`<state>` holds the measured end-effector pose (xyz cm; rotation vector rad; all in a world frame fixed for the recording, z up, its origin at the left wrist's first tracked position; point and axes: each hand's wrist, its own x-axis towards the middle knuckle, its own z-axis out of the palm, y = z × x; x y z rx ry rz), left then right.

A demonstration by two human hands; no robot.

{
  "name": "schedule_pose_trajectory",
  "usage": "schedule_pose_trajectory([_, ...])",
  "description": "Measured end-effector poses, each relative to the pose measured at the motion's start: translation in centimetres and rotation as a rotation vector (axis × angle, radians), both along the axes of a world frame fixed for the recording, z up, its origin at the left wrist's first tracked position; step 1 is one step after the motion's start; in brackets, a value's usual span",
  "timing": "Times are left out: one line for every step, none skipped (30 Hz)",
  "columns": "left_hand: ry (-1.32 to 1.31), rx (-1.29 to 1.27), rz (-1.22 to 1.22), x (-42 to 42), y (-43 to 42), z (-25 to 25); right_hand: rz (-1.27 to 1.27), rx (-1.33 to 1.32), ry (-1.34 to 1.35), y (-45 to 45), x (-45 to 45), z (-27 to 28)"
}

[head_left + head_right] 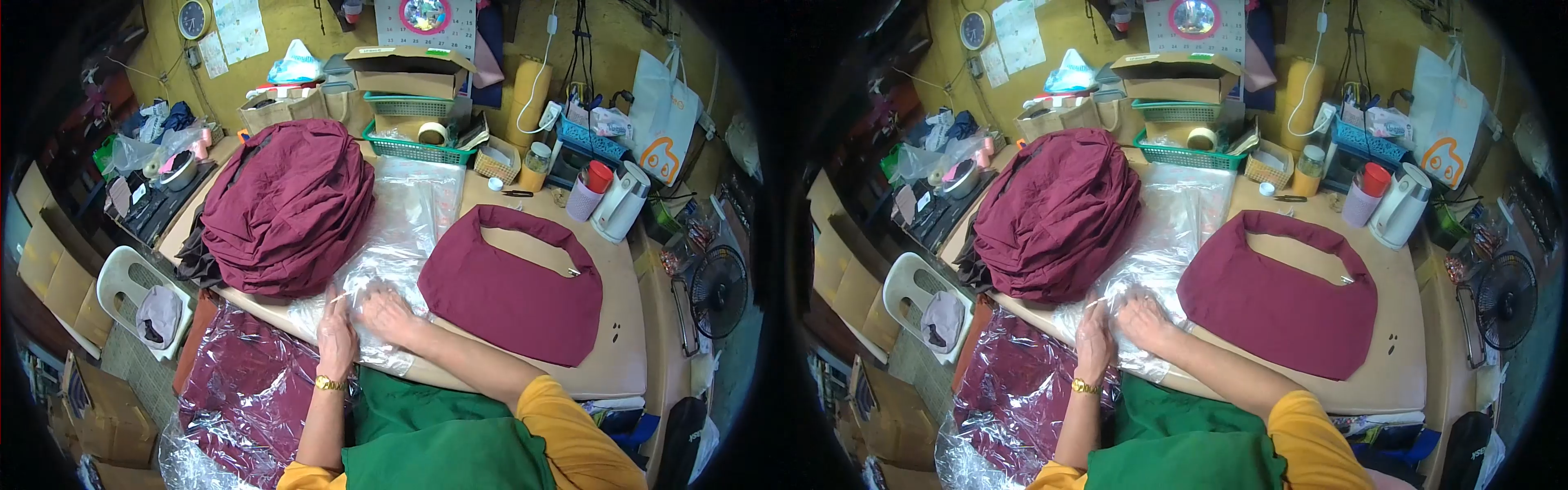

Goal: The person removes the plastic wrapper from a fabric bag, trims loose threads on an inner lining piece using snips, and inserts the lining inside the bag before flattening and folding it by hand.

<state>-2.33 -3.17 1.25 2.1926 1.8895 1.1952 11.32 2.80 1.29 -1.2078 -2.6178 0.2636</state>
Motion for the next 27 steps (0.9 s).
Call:
schedule_pose_trajectory([-0.068, -0.032, 0.024, -0.4, 0.7, -0.4, 0.005, -0.258, -0.002, -1.6, 0.0, 4.0])
schedule_pose_trajectory([-0.137, -0.066, 0.048, -0.8, 1.2, -0.8, 0.003, -0.254, 0.002, -2.0, 0.0, 3.3])
schedule_pose_trajectory([-0.172, -0.083, 0.123, -0.1, 1.1, 0.2, 0.019, -0.071, 0.034, -3.0, 0.3, 2.3])
schedule_pose_trajectory([-0.173, -0.086, 0.120, 0.2, 0.8, 0.7, 0.034, 0.108, 0.063, -3.5, 0.5, 1.5])
schedule_pose_trajectory([-0.281, -0.154, 0.089, 0.3, 0.7, 1.1, 0.030, -0.083, 0.011, -2.7, 0.4, 0.9])
schedule_pose_trajectory([-0.388, -0.219, 0.059, 0.5, 0.6, 1.4, 0.029, -0.083, 0.011, -2.2, 0.4, 1.0])
schedule_pose_trajectory([-0.388, -0.219, 0.060, 0.8, 0.4, 1.4, 0.011, -0.100, -0.035, -1.8, 0.3, 1.1])
schedule_pose_trajectory([-0.334, -0.087, 0.055, 1.2, 0.0, 1.3, -0.008, -0.119, -0.081, -1.7, 0.3, 1.0])
schedule_pose_trajectory([-0.278, 0.044, 0.050, 1.4, -0.2, 1.2, -0.015, -0.075, -0.097, -1.9, 0.2, 0.3])
schedule_pose_trajectory([-0.275, 0.042, 0.053, 1.2, -0.2, 1.2, -0.012, -0.078, -0.094, -2.5, 0.4, 1.4])
schedule_pose_trajectory([-0.255, 0.089, 0.035, 0.9, -0.2, 1.1, 0.038, -0.118, -0.090, -3.6, 0.9, 2.5])
schedule_pose_trajectory([-0.236, 0.133, 0.017, 0.5, -0.2, 1.0, 0.089, -0.161, -0.087, -4.4, 1.4, 3.2])
schedule_pose_trajectory([-0.191, 0.193, 0.028, 0.1, 0.4, 0.8, 0.115, -0.124, 0.012, -4.7, 1.6, 1.8])
schedule_pose_trajectory([-0.191, 0.187, 0.036, -0.3, 0.6, 0.7, 0.122, -0.131, 0.011, -5.0, 1.9, 1.7])
schedule_pose_trajectory([-0.165, 0.106, 0.051, -0.6, 0.8, 1.0, 0.133, -0.152, 0.013, -5.4, 2.2, 2.0])
schedule_pose_trajectory([-0.139, 0.027, 0.066, -0.7, 1.0, 1.3, 0.143, -0.171, 0.014, -5.8, 2.6, 2.3])
schedule_pose_trajectory([-0.120, 0.092, 0.057, -0.8, 1.5, 1.0, 0.137, -0.125, 0.051, -6.1, 2.9, 2.6])
schedule_pose_trajectory([-0.119, 0.092, 0.060, -0.7, 1.7, 1.6, 0.140, -0.125, 0.051, -6.2, 3.1, 2.7])
schedule_pose_trajectory([-0.186, 0.056, 0.075, -0.4, 1.7, 2.2, 0.199, -0.158, 0.198, -6.4, 3.3, 2.7])
schedule_pose_trajectory([-0.253, 0.019, 0.088, -0.2, 1.8, 2.7, 0.256, -0.190, 0.345, -6.6, 3.4, 2.6])
schedule_pose_trajectory([-0.252, 0.016, 0.087, -0.1, 2.0, 3.0, 0.284, -0.167, 0.444, -7.2, 2.7, 2.3])
schedule_pose_trajectory([-0.364, -0.088, 0.094, 0.0, 2.2, 3.2, 0.281, -0.169, 0.445, -7.3, 2.2, 1.8])
schedule_pose_trajectory([-0.475, -0.194, 0.100, 0.1, 2.2, 3.3, 0.223, -0.077, 0.368, -7.1, 1.8, 1.0])
schedule_pose_trajectory([-0.473, -0.195, 0.098, 0.1, 2.0, 3.2, 0.165, 0.016, 0.291, -7.0, 1.4, 1.3])
schedule_pose_trajectory([-0.356, -0.136, 0.079, 0.1, 1.8, 3.0, 0.106, -0.133, -0.002, -6.3, 1.4, 1.7])
schedule_pose_trajectory([-0.240, -0.076, 0.062, 0.1, 1.6, 2.6, 0.106, -0.129, -0.003, -5.2, 1.2, 2.1])
schedule_pose_trajectory([-0.195, -0.080, 0.126, 0.1, 1.2, 1.0, 0.060, -0.133, -0.060, -4.1, 1.0, 2.2])
